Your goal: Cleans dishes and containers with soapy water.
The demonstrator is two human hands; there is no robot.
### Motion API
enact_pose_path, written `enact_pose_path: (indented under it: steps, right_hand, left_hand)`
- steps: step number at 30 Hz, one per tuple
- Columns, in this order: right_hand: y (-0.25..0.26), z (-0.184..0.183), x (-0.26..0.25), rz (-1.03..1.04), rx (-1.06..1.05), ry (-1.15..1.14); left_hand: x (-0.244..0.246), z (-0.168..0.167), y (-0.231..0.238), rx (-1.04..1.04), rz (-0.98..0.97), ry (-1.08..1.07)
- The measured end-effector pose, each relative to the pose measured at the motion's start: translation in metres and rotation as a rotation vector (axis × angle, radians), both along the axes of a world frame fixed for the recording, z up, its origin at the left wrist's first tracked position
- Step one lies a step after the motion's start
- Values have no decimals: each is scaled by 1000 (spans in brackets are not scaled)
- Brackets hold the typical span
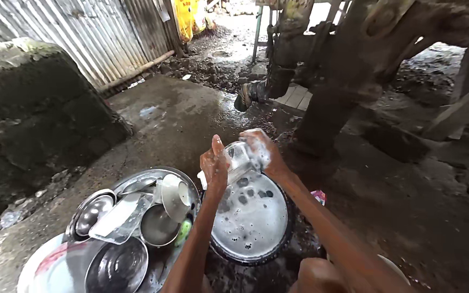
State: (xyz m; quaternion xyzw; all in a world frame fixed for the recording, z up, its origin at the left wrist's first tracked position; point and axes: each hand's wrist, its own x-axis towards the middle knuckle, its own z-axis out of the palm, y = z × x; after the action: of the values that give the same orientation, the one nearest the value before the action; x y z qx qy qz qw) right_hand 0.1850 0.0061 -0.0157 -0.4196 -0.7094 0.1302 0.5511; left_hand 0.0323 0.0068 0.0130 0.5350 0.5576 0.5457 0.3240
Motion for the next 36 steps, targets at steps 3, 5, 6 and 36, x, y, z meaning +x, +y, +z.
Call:
enact_pose_path:
  steps: [3,5,6,36]
  right_hand:
    - [-5,-21,10,-61,-122,402]
    - [-9,-22,8,-79,-133,578]
    - [-9,-18,6,-96,-123,603]
    - [-1,-26,-30,-14,-345,-447]
  left_hand:
    - [3,3,-2,57,-86,-206]
    - [5,-1,-1,52,-87,-264]
    - [6,-8,3,54,-61,-290]
    - [23,-54,14,-354,-265,-457]
